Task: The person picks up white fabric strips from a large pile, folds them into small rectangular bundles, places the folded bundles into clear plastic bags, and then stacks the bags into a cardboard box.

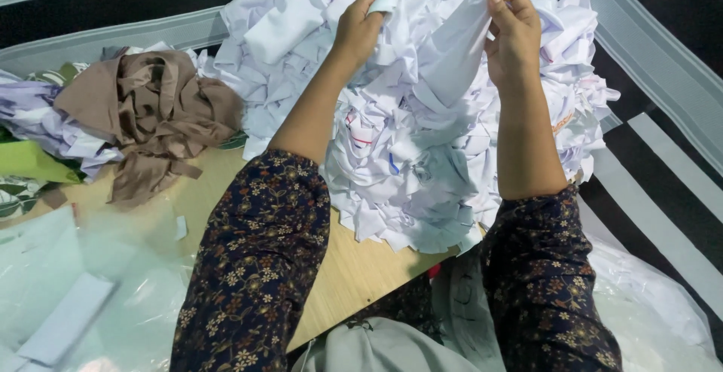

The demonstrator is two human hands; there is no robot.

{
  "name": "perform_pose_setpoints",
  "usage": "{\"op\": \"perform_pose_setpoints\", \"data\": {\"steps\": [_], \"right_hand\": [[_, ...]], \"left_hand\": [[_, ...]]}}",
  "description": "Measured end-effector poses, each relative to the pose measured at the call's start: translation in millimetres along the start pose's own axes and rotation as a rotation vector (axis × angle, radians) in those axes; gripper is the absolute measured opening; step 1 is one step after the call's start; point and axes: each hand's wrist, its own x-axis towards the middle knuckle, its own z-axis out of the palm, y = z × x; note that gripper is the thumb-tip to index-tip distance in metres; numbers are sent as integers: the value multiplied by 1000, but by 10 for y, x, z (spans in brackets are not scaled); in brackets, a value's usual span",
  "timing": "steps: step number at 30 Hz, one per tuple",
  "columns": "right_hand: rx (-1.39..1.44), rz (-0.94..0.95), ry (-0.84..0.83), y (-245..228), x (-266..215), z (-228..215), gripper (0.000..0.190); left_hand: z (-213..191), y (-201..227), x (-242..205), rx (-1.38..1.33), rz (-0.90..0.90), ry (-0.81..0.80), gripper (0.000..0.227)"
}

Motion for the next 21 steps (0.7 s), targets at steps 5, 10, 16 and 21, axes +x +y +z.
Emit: {"op": "perform_pose_setpoints", "data": {"steps": [5, 10, 16, 21], "right_hand": [[185, -133, -56, -138, 27, 112, 18], [160, -186, -53, -248, 13, 274, 18], [449, -172, -127, -313, -5, 451, 11], [431, -131, -174, -651, -396, 898, 30]], "left_hand": [[-189, 247, -58, 86, 48, 56, 39], [-327, 775, -334, -261, -65, 46, 46], [-512, 685, -374, 650, -88, -12, 80], [-531, 1078, -844, 237, -53, -349, 113]]}}
